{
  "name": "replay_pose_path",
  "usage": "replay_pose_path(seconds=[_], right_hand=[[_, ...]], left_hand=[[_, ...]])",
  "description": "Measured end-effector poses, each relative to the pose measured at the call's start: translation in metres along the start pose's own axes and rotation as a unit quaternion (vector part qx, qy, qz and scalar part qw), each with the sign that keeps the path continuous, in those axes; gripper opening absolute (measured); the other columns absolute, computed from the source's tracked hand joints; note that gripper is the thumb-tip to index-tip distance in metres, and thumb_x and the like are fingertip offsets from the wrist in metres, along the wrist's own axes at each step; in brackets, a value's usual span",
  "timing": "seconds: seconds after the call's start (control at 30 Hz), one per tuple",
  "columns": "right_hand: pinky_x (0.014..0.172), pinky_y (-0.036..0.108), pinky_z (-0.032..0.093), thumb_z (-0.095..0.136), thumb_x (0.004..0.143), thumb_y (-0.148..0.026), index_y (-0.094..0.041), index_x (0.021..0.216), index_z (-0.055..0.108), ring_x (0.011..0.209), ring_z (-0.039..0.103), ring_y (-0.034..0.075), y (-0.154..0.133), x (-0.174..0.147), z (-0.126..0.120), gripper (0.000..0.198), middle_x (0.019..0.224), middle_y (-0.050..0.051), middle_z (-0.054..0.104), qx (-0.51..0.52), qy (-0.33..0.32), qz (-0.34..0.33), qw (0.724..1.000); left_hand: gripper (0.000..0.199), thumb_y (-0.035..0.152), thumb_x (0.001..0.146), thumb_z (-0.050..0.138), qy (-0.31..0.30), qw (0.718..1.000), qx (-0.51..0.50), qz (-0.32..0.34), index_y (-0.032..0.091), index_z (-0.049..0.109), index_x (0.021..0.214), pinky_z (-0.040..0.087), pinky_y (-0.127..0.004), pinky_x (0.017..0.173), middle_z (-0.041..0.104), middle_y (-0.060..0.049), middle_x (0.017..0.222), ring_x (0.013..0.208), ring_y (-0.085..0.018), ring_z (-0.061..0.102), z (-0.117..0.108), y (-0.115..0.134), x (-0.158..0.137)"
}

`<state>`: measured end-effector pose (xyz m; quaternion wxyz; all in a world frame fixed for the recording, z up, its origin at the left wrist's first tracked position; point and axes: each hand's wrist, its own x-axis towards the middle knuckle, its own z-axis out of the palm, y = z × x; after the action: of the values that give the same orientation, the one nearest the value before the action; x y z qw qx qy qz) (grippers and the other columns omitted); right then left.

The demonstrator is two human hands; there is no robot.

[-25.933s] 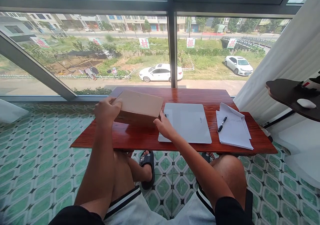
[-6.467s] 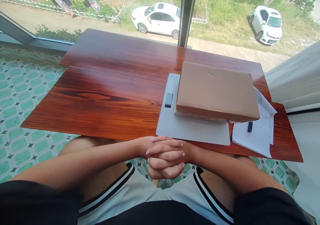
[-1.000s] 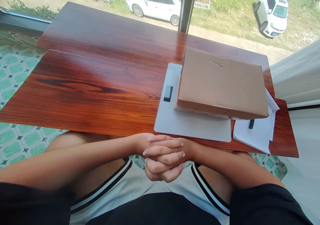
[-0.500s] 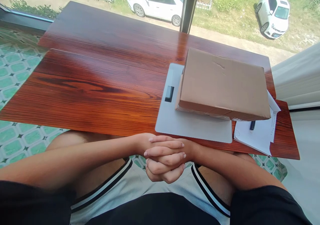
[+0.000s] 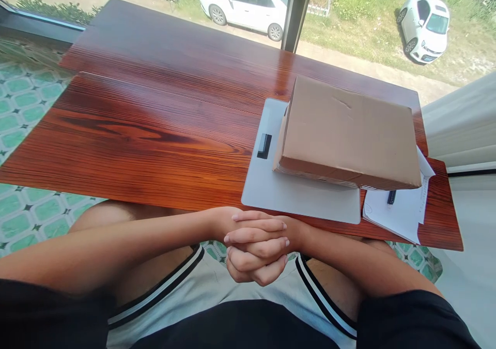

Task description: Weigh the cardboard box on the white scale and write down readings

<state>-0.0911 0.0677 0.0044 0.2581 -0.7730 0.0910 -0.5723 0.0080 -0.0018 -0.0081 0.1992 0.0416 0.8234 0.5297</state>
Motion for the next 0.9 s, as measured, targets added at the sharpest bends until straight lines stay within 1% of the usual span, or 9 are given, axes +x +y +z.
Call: replay_pose_path(seconds=[0.03, 0.07, 0.17, 0.23, 0.4, 0.47, 0.57, 0.67, 0.9], right_hand=[[0.073, 0.046, 0.062, 0.063, 0.091, -0.039, -0.03, 0.092, 0.068, 0.084, 0.072, 0.03, 0.001, 0.0, 0.0, 0.011, 0.089, 0.008, 0.065, -0.001, -0.001, -0.002, 1.0], [0.073, 0.046, 0.062, 0.063, 0.091, -0.039, -0.03, 0.093, 0.068, 0.085, 0.072, 0.03, 0.001, -0.001, 0.0, 0.011, 0.089, 0.008, 0.065, -0.002, -0.002, -0.003, 1.0], [0.073, 0.045, 0.062, 0.064, 0.091, -0.04, -0.031, 0.092, 0.069, 0.084, 0.071, 0.03, 0.003, -0.002, 0.001, 0.011, 0.089, 0.008, 0.065, 0.001, -0.002, 0.003, 1.0], [0.072, 0.044, 0.061, 0.065, 0.09, -0.04, -0.031, 0.091, 0.069, 0.084, 0.071, 0.03, 0.003, -0.003, 0.002, 0.01, 0.088, 0.007, 0.065, 0.005, 0.002, 0.008, 1.0], [0.073, 0.044, 0.061, 0.065, 0.09, -0.037, -0.031, 0.093, 0.068, 0.086, 0.071, 0.03, 0.003, -0.002, 0.001, 0.008, 0.089, 0.008, 0.065, 0.014, -0.001, 0.002, 1.0], [0.075, 0.045, 0.061, 0.065, 0.091, -0.036, -0.032, 0.095, 0.068, 0.088, 0.071, 0.03, 0.002, -0.002, -0.001, 0.008, 0.091, 0.008, 0.064, 0.014, -0.012, 0.009, 1.0], [0.077, 0.046, 0.062, 0.065, 0.091, -0.037, -0.033, 0.097, 0.068, 0.088, 0.071, 0.031, -0.001, -0.001, -0.001, 0.008, 0.091, 0.008, 0.063, 0.016, -0.014, 0.012, 1.0], [0.076, 0.046, 0.062, 0.064, 0.091, -0.037, -0.033, 0.096, 0.069, 0.088, 0.07, 0.031, -0.001, -0.002, 0.0, 0.009, 0.091, 0.009, 0.063, 0.016, -0.008, 0.02, 1.0], [0.074, 0.044, 0.062, 0.068, 0.088, -0.037, -0.031, 0.093, 0.07, 0.085, 0.07, 0.029, 0.007, -0.004, 0.004, 0.009, 0.087, 0.008, 0.062, 0.022, 0.007, 0.002, 1.0]], left_hand=[[0.059, 0.059, 0.086, 0.058, -0.016, 0.999, -0.041, -0.01, 0.024, 0.027, 0.049, 0.051, -0.018, 0.044, 0.03, 0.004, 0.051, 0.056, -0.016, 0.065, 0.004, -0.001, 0.002], [0.06, 0.064, 0.087, 0.053, 0.009, 0.998, -0.06, -0.015, 0.025, 0.025, 0.051, 0.049, -0.017, 0.042, 0.027, 0.005, 0.052, 0.053, -0.015, 0.063, 0.01, 0.0, 0.004], [0.058, 0.07, 0.085, 0.042, 0.241, 0.969, 0.035, 0.027, 0.024, 0.025, 0.054, 0.046, -0.02, 0.036, 0.033, 0.003, 0.055, 0.055, -0.018, 0.065, 0.029, 0.013, 0.002], [0.055, 0.066, 0.083, 0.047, 0.301, 0.947, 0.104, 0.045, 0.023, 0.032, 0.053, 0.047, -0.02, 0.04, 0.045, 0.0, 0.06, 0.065, -0.021, 0.069, 0.031, 0.02, -0.003], [0.041, 0.052, 0.08, 0.064, 0.183, 0.967, 0.169, 0.047, 0.026, 0.048, 0.054, 0.054, -0.023, 0.046, 0.058, -0.004, 0.071, 0.081, -0.024, 0.071, -0.002, 0.02, -0.011], [0.035, 0.053, 0.079, 0.067, 0.168, 0.972, 0.158, 0.038, 0.028, 0.055, 0.058, 0.055, -0.024, 0.045, 0.058, -0.005, 0.071, 0.084, -0.025, 0.07, -0.013, 0.018, -0.011], [0.03, 0.056, 0.082, 0.067, 0.152, 0.982, 0.112, 0.017, 0.032, 0.063, 0.065, 0.052, -0.023, 0.042, 0.056, -0.004, 0.067, 0.081, -0.025, 0.07, -0.016, 0.017, -0.011], [0.033, 0.056, 0.086, 0.063, 0.119, 0.99, 0.076, 0.012, 0.032, 0.063, 0.064, 0.05, -0.021, 0.041, 0.053, -0.003, 0.063, 0.073, -0.022, 0.068, -0.013, 0.017, -0.011], [0.038, 0.058, 0.082, 0.065, 0.154, 0.973, 0.166, 0.029, 0.029, 0.056, 0.059, 0.055, -0.026, 0.044, 0.057, -0.004, 0.068, 0.076, -0.024, 0.07, -0.022, 0.015, -0.007]])
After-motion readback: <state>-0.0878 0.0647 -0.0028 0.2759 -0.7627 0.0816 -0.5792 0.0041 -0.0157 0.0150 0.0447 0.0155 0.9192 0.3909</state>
